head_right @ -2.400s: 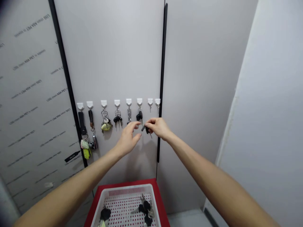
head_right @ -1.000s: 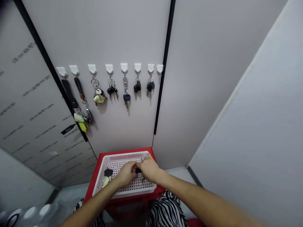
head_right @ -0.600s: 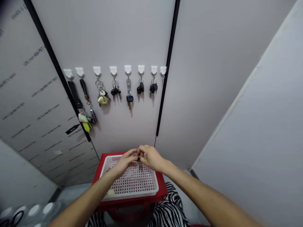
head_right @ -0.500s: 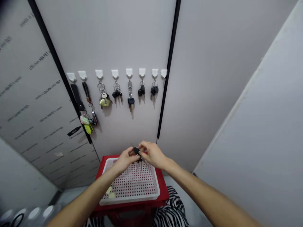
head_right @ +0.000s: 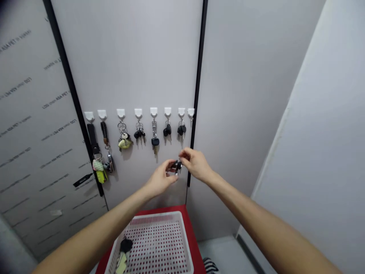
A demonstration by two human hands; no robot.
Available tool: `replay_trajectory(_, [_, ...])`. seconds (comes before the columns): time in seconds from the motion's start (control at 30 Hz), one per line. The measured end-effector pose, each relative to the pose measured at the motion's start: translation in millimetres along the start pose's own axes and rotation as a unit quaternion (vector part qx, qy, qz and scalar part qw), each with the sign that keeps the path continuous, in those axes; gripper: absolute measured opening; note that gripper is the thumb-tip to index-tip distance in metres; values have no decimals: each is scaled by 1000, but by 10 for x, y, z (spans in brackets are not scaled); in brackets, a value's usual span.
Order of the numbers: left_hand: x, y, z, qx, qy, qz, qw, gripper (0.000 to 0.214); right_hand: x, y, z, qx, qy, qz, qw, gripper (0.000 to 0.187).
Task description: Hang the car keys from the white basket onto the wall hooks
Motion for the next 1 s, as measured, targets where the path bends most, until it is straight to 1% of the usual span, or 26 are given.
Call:
replay_trajectory(0.07, [140, -196, -10, -13, -4, -17, 1000, 43, 169, -96, 176, 29, -34, -13, 999, 4])
replay_trajectory(0.13, [274, -364, 11, -7, -22, -18, 1000, 44, 335, -199, 361, 57, -74, -39, 995, 5])
replay_trajectory(0.2, [379, -526, 24, 15, -38, -14, 999, 44, 492, -277, 534, 64, -106, -61, 990, 5])
replay_trajectory(0.27, [446, -677, 21, 47, -56, -16, 997, 43, 644, -319, 678, 45, -124, -68, 989, 5])
replay_trajectory(0.33, [481, -790, 2, 78, -71, -22, 994, 43, 789, -332, 780, 10, -127, -58, 990, 4])
replay_trajectory(0.43, [490, -826, -38, 104, -78, -24, 991, 43, 980, -333, 871, -76, -117, -32, 990, 4])
replay_trajectory(0.5, [471, -764, -53, 113, -74, -20, 991, 42, 1072, -334, 905, -133, -113, -21, 984, 5])
replay_trajectory(0.6, [408, -617, -42, 121, -66, -11, 990, 40, 1142, -353, 918, -183, -106, -27, 977, 7])
replay_trajectory(0.7, [330, -463, -5, 114, -58, 11, 992, 37, 1141, -374, 892, -211, -94, -43, 972, 8])
replay_trajectory(0.83, [229, -250, 61, 90, -52, 35, 994, 35, 1091, -393, 851, -243, -77, -42, 966, 12])
replay_trajectory(0.93, [144, 21, 134, 46, -51, 59, 996, 34, 996, -434, 830, -253, -63, -56, 964, 14])
replay_trajectory(1.0, [70, 271, 215, -8, -61, 90, 994, 33, 862, -425, 813, -241, -99, -58, 964, 13])
Point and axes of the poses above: each hand's wrist, its own x-axis towards the middle knuckle, its own z-axis out of the back of the hand, y = z × x, the point moved 7 cm from there along x, towards the middle knuckle, and after that the axes turned 11 degrees about z, right-handed, at the moved point
